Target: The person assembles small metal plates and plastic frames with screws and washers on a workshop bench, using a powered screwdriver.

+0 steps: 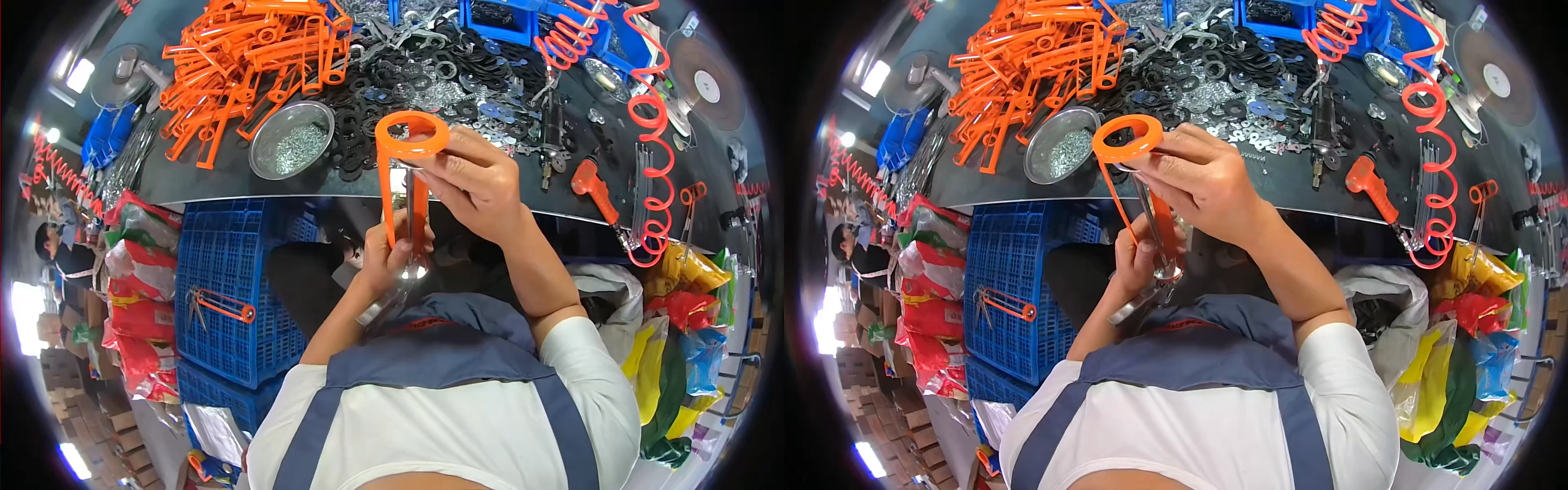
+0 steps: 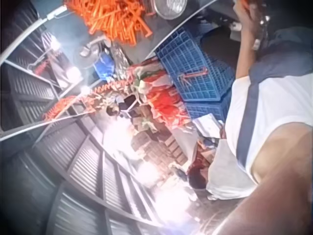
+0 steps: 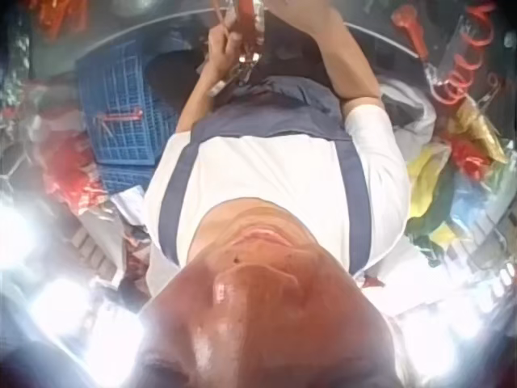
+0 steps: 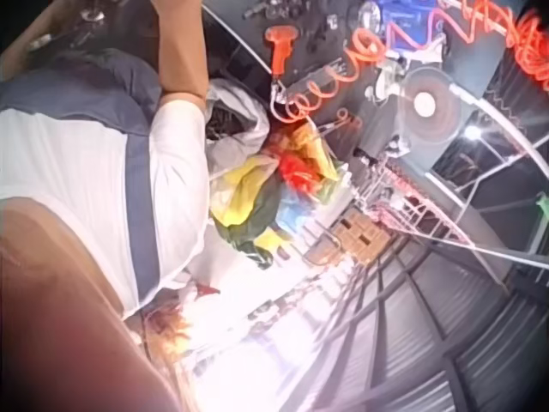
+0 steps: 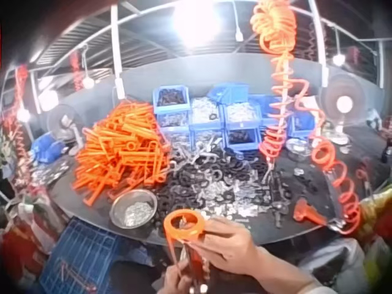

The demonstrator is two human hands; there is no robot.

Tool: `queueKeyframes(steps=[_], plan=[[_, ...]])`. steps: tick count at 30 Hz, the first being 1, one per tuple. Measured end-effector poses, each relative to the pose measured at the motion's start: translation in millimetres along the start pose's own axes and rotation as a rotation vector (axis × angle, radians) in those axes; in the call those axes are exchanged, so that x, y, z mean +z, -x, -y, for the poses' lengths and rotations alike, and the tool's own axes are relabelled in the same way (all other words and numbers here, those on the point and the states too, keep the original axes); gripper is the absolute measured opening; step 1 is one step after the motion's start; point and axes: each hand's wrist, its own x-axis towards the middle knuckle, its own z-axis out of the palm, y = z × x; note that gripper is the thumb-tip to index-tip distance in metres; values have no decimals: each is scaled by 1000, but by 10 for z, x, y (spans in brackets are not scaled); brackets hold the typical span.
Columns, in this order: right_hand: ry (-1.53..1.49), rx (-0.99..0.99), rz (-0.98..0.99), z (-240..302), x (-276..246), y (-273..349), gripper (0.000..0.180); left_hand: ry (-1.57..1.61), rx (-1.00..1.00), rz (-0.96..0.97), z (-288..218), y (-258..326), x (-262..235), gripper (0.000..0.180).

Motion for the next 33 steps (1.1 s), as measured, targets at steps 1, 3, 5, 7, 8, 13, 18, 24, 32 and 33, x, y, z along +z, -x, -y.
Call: queueKeyframes(steps=[1, 3, 5, 7, 8, 13, 18, 24, 32, 33], plan=[[11, 14, 11, 14, -9, 1, 30, 1, 14, 11, 6, -18, -11, 63], [28, 28, 22, 53, -79, 12, 32, 5, 31, 27, 50, -48, -10, 62], [-91, 41, 205, 98, -244, 12, 31, 8, 69, 50, 140, -56, 1, 59], [-105, 50, 115, 7, -483, 98, 18, -7, 95, 7, 185, -38, 25, 57], [-282, 177, -152, -150, -552, 262, 15, -28, 124, -52, 190, -40, 17, 55], [1307, 887, -18, -1594, -1300, 1204, 77, 76, 346, -69, 111, -323, -5, 51], [1064, 1253, -93, -2037, -1276, 1554, 68, -105, 318, -157, 606, -450, -220, 38], [-150, 1190, -672, -1768, -1254, 1391, 24, 70, 282, -239, 522, -536, -108, 26], [363, 741, -611, -1750, -1230, 1377, 32, 36, 170, -252, 452, -535, -103, 19], [422, 724, -573, -1754, -1208, 1410, 33, 34, 155, -259, 435, -536, -91, 18]])
